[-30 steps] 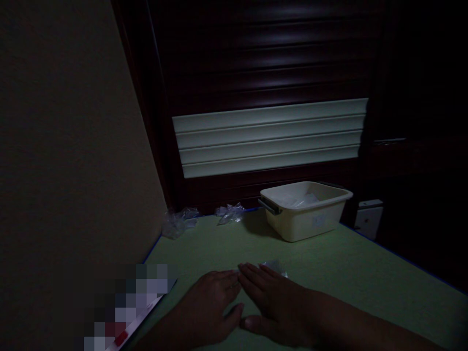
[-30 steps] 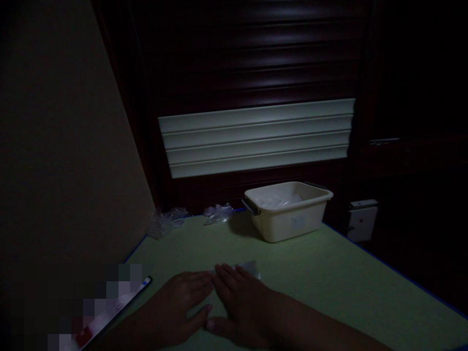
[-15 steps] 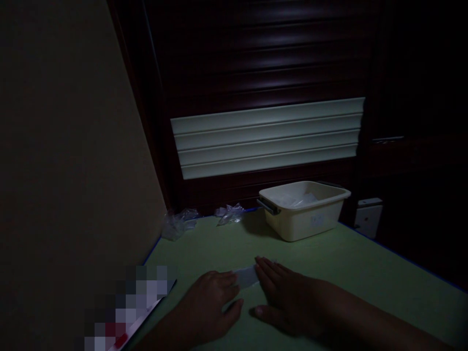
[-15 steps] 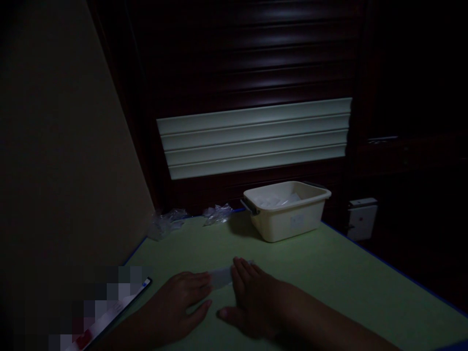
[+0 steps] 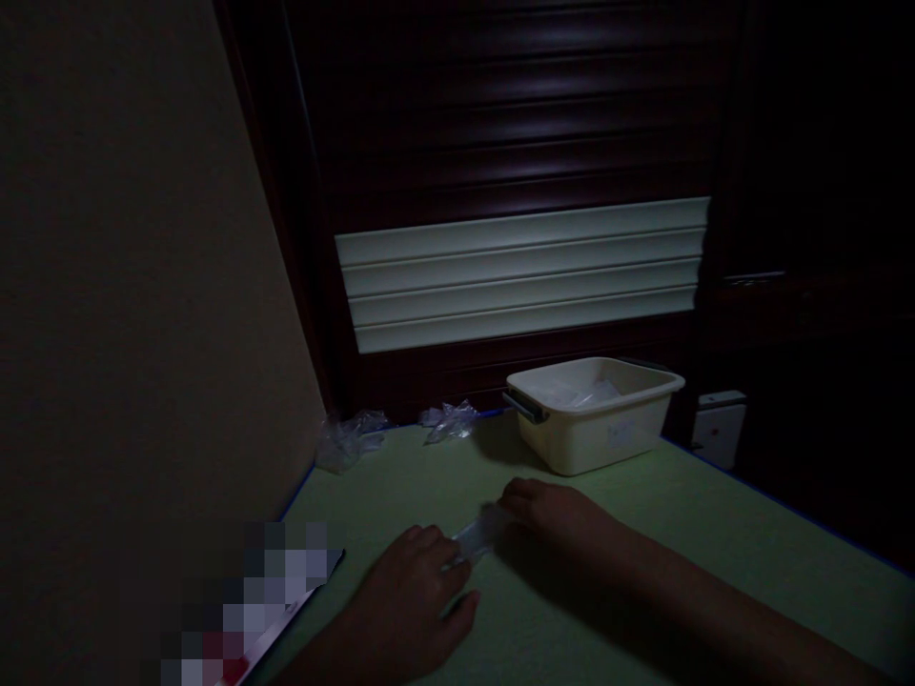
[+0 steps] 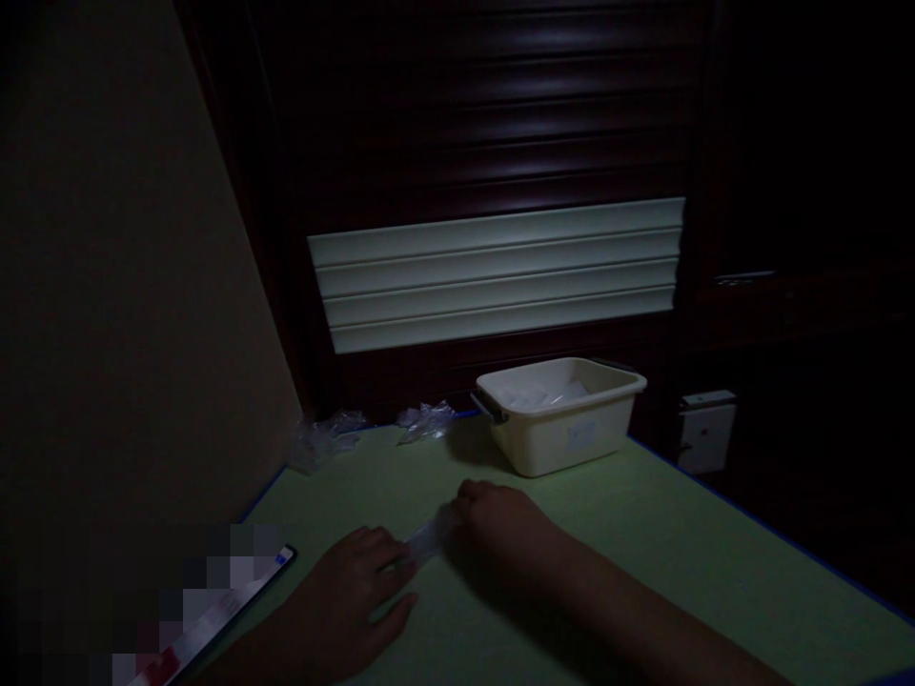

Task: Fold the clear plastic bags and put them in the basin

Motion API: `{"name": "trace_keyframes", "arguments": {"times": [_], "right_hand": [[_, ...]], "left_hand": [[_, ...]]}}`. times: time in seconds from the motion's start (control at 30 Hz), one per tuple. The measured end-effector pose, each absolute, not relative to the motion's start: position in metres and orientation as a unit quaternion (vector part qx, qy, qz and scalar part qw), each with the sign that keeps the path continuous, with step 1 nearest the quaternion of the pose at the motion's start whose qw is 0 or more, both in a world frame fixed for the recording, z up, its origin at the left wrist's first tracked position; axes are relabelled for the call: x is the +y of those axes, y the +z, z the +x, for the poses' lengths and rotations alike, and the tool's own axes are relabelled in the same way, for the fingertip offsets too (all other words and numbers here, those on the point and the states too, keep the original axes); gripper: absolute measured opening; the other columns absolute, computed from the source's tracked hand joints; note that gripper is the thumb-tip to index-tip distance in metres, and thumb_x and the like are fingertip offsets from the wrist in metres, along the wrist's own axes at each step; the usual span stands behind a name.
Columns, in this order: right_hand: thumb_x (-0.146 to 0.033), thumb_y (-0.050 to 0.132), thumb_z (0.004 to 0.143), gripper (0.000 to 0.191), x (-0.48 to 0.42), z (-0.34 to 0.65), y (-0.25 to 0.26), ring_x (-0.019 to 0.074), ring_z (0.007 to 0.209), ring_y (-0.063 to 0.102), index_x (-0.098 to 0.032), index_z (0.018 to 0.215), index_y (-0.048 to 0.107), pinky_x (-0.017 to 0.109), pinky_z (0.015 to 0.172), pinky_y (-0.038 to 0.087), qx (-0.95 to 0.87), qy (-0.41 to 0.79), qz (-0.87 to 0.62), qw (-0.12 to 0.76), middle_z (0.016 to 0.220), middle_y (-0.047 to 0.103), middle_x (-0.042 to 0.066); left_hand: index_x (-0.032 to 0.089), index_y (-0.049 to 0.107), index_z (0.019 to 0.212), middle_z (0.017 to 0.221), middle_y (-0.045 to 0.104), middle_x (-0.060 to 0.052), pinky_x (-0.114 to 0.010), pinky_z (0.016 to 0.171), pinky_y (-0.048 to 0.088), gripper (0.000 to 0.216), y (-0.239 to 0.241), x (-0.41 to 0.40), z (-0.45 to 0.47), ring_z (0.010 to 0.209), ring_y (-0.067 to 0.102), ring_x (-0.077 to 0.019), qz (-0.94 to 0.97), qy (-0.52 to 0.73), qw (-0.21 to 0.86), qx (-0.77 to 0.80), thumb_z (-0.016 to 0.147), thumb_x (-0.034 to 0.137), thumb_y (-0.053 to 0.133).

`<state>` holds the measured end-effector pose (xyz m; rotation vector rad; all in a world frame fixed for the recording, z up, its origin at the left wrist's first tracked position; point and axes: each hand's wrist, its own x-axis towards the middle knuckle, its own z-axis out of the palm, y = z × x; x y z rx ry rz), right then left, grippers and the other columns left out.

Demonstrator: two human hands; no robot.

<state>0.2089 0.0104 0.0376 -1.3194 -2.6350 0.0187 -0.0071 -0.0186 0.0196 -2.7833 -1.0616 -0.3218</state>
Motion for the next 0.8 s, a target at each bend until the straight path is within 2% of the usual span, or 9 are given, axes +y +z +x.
{"name": "trace_keyframes", "arguments": {"times": [0.13,0.33,0.4,0.57,0.8], "right_hand": [[-0.008,0.049,0.078,0.027,-0.003,0.195,0.038,0.0194,0.08,0.065,-0.015,0.098,0.066,0.024,0.067,0.047,-0.924,0.013,-0.374,0.076,0.095,0.068,0.01],[-0.01,0.048,0.081,0.022,-0.005,0.194,0.034,0.02,0.078,0.067,-0.015,0.089,0.068,0.024,0.064,0.044,-0.94,0.032,-0.334,0.063,0.09,0.072,0.009],[-0.01,0.047,0.083,0.023,-0.002,0.198,0.035,0.0189,0.08,0.067,-0.017,0.087,0.069,0.023,0.067,0.044,-0.941,0.055,-0.322,0.083,0.09,0.072,0.007],[-0.008,0.047,0.083,0.025,0.006,0.204,0.031,0.0168,0.084,0.066,-0.019,0.086,0.069,0.023,0.07,0.042,-0.946,0.078,-0.294,0.116,0.09,0.073,0.005],[-0.008,0.048,0.082,0.023,0.012,0.203,0.028,0.0166,0.079,0.064,-0.017,0.087,0.068,0.024,0.071,0.042,-0.95,0.026,-0.289,0.116,0.088,0.072,0.007]], "left_hand": [[0.015,0.064,0.098,0.087,0.069,-0.009,-0.04,0.075,0.048,0.019,0.019,-0.022,-0.004,0.08,0.06,-0.025,-0.925,-0.109,0.068,-0.357,0.082,0.021,0.055],[0.016,0.064,0.077,0.07,0.066,-0.006,-0.033,0.067,0.046,0.015,0.018,-0.023,-0.005,0.069,0.059,-0.0207,-0.938,-0.173,0.022,-0.3,0.08,0.017,0.05],[0.017,0.065,0.078,0.074,0.067,-0.006,-0.033,0.07,0.046,0.017,0.018,-0.021,-0.007,0.072,0.06,-0.02,-0.934,-0.215,-0.002,-0.285,0.079,0.015,0.048],[0.017,0.067,0.097,0.105,0.067,-0.009,-0.035,0.09,0.045,0.037,0.014,-0.009,-0.015,0.099,0.059,-0.0216,-0.926,-0.246,-0.021,-0.287,0.067,0.006,0.047],[0.018,0.068,0.095,0.105,0.065,-0.008,-0.035,0.09,0.044,0.041,0.015,-0.007,-0.016,0.098,0.057,-0.022,-0.933,-0.182,-0.035,-0.309,0.062,0.004,0.047]]}}
